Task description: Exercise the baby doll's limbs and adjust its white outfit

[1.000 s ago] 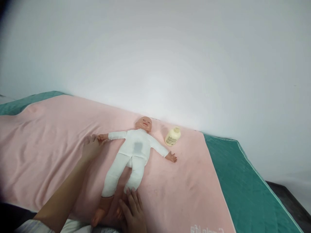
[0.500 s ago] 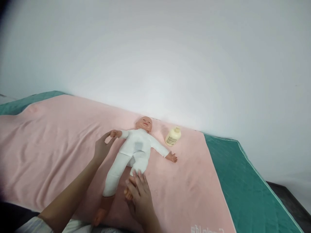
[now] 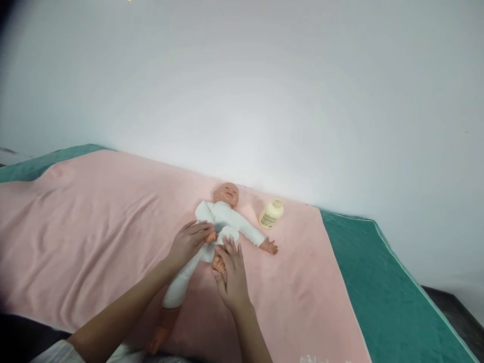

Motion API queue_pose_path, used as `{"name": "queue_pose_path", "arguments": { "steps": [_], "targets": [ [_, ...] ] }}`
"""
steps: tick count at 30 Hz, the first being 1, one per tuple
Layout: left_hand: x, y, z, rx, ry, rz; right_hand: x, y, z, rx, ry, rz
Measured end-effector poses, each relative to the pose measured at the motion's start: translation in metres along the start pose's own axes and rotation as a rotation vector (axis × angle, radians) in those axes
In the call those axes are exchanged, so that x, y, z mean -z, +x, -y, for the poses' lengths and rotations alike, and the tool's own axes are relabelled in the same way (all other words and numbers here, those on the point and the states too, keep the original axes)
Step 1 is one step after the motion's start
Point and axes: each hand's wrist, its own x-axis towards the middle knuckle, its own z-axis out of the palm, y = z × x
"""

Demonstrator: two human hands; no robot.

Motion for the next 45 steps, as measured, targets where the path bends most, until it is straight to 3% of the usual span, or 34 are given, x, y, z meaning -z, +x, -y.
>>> {"name": "queue_pose_path", "arguments": {
  "steps": [6,12,19,25,29,33,38,42,45],
  "targets": [
    [0.009,0.004,-0.001,0.029,-0.026,0.011,0.001,-0.002,-0.009,-0.042,0.05,0.015],
    [0.027,0.007,0.006,0.403,-0.042,-0.094,0.005,-0.024,0.003,-0.024,-0.01,0.09],
    [0.043,0.001,0.046,0.729,-0.016,-0.162,0.007,-0.057,0.024,-0.013,-0.104,0.101],
    [0.055,-0.009,0.085,0.917,0.038,-0.098,-0.019,-0.093,0.033,0.096,-0.216,0.056],
    [0.053,-0.015,0.107,0.952,0.1,0.004,-0.039,-0.108,0.033,0.153,-0.308,-0.012],
    [0.045,-0.022,0.119,0.961,0.237,0.074,-0.042,-0.109,0.031,0.149,-0.298,0.049],
    [0.036,-0.029,0.122,1.009,0.289,0.049,-0.036,-0.105,0.028,0.178,-0.269,0.156],
    [0.034,-0.029,0.119,1.036,0.302,0.018,-0.029,-0.101,0.027,0.202,-0.19,0.152],
    [0.033,-0.024,0.113,1.011,0.306,-0.023,-0.018,-0.089,0.028,0.109,-0.074,0.151]
  ]
}}
